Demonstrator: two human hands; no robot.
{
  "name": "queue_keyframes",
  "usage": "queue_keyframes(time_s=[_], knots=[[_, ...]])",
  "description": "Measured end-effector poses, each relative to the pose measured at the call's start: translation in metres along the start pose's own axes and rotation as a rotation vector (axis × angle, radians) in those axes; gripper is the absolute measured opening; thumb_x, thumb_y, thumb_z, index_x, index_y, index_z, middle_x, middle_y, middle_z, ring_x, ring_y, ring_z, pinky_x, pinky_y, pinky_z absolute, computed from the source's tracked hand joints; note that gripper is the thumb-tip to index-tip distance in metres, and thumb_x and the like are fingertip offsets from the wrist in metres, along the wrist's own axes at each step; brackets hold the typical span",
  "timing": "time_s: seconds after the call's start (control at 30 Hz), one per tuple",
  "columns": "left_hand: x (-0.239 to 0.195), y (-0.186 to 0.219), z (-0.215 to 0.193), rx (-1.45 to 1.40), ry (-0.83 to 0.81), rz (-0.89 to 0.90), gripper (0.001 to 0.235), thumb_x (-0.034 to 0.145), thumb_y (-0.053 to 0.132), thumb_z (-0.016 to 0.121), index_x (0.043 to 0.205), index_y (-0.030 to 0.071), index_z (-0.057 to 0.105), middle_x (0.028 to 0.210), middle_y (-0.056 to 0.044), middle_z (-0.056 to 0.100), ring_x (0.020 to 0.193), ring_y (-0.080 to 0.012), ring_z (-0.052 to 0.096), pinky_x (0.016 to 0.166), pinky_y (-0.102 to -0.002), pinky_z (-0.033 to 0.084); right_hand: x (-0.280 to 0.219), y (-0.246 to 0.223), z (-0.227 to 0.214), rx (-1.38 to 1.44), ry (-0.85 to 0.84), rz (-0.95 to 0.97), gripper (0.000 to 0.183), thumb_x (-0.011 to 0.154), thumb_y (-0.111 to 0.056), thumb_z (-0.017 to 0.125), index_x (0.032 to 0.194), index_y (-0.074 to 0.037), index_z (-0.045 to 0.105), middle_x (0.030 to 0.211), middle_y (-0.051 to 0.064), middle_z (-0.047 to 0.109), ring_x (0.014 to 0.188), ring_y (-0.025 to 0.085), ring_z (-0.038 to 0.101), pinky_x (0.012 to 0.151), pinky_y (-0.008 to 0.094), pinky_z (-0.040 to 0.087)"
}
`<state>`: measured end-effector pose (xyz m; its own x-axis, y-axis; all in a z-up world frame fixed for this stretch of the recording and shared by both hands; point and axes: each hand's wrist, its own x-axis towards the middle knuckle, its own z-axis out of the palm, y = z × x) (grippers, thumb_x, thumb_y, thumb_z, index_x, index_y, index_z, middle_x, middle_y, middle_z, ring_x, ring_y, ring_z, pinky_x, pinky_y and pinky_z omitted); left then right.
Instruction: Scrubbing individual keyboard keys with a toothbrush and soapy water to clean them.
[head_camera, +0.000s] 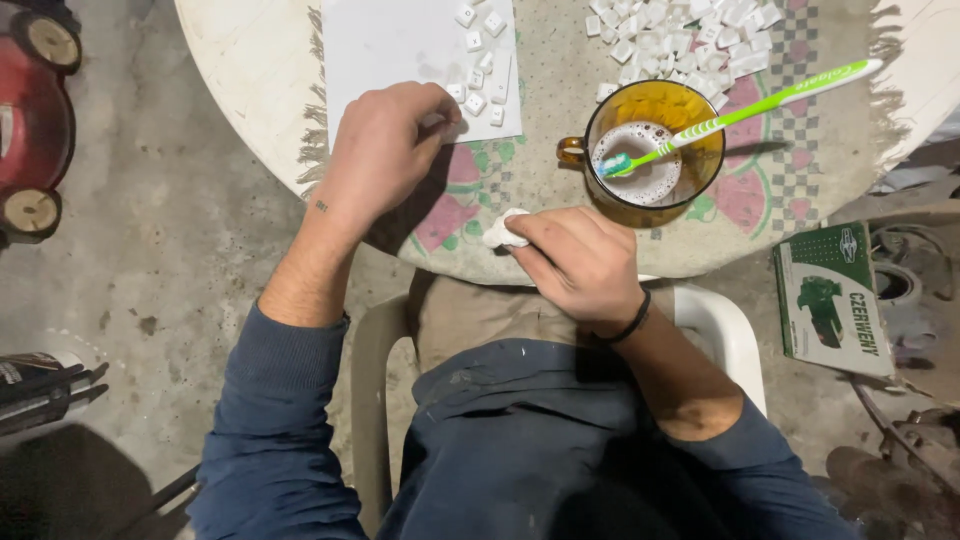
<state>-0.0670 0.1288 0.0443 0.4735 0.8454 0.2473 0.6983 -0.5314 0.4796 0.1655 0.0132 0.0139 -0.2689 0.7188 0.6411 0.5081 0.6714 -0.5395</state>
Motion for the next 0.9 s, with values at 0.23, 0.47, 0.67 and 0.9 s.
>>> queue_keyframes(time_s=[0.23,0.47,0.67,0.9], knots=[[0.005,-0.007,0.003,-0.141,-0.017,-0.045,0.017,0.096,0.012,0.074,0.112,0.008,0.068,0.093,-0.01,0.077,0.086,-0.0278,0.077,0.072,-0.037,0.059,0.0,0.003,0.0,0.023,-0.011,-0.016,0.026,0.085,-0.003,0.083,0.109,-0.003,0.073,0.098,0.01,0.073,0.084,0.026,0.07,0.076,0.034,0.056],[0.001,-0.012,0.014,0.107,0.072,-0.024,0.013,0.1,0.012,0.07,0.111,0.007,0.062,0.088,-0.01,0.076,0.079,-0.0354,0.072,0.065,-0.045,0.054,0.002,0.0,-0.003,0.04,-0.021,-0.015,0.026,0.084,-0.003,0.083,0.108,-0.003,0.073,0.098,0.009,0.073,0.084,0.025,0.07,0.075,0.034,0.056],[-0.004,-0.012,0.006,0.362,0.215,-0.008,0.016,0.099,0.02,0.076,0.104,0.009,0.065,0.085,-0.009,0.07,0.069,-0.0348,0.068,0.056,-0.046,0.048,0.002,0.001,-0.002,0.015,-0.018,-0.031,0.026,0.083,-0.005,0.083,0.107,-0.004,0.073,0.098,0.008,0.074,0.083,0.024,0.071,0.074,0.033,0.056],[-0.01,-0.011,0.001,0.273,0.127,-0.005,0.014,0.092,0.023,0.077,0.102,0.014,0.073,0.105,-0.005,0.069,0.08,-0.0316,0.069,0.063,-0.044,0.052,0.003,-0.001,-0.001,0.018,-0.022,-0.032,0.025,0.084,-0.006,0.084,0.106,-0.004,0.073,0.096,0.008,0.074,0.081,0.023,0.071,0.072,0.033,0.055]])
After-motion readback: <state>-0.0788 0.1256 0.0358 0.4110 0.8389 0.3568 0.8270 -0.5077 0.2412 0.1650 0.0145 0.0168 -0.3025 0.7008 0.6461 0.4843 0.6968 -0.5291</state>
